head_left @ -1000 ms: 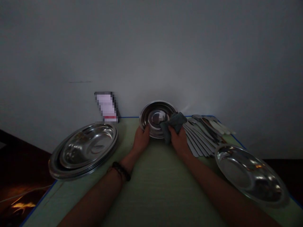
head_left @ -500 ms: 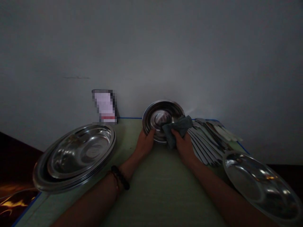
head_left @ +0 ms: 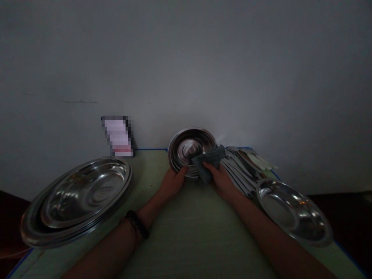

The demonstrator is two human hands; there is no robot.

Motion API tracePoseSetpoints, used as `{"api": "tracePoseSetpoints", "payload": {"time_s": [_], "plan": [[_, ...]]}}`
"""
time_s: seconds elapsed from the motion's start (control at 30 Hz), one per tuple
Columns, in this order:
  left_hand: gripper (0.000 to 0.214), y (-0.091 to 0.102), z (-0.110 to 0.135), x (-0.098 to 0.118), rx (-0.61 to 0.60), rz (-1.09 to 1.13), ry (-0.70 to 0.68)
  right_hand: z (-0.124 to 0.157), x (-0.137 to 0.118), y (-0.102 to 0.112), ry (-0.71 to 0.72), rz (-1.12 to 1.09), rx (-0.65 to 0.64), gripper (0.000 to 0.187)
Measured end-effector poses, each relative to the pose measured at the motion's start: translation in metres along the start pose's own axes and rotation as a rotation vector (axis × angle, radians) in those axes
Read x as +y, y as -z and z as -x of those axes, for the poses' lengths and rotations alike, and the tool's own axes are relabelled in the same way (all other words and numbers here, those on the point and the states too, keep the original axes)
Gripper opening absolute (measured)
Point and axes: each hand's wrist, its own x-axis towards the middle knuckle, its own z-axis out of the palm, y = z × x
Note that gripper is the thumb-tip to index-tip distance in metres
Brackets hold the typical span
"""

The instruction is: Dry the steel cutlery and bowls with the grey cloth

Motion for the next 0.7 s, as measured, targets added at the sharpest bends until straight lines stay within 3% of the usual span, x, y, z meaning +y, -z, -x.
{"api": "tracePoseSetpoints", "payload": {"time_s": [0.2,0.33,0.47,0.6,0.7], "plan": [[0.023,0.001,0.0,-0.003,0.026,0.023,0.038,0.002,0.0,-0.006,0.255,0.328,0.114,0.038],[0.027,0.005,0.008,-0.006,0.073,-0.024,-0.105,0.005,0.001,-0.014,0.385,0.476,0.206,0.045],[0.046,0.009,0.023,0.0,0.05,-0.128,-0.245,0.007,0.002,-0.018,0.408,0.454,0.241,0.057],[0.035,0.016,0.029,0.003,0.105,-0.282,-0.254,0.009,-0.001,-0.015,0.387,0.429,0.253,0.047],[0.029,0.025,0.033,-0.002,0.165,-0.341,-0.26,0.011,-0.002,-0.013,0.361,0.46,0.181,0.037]]}}
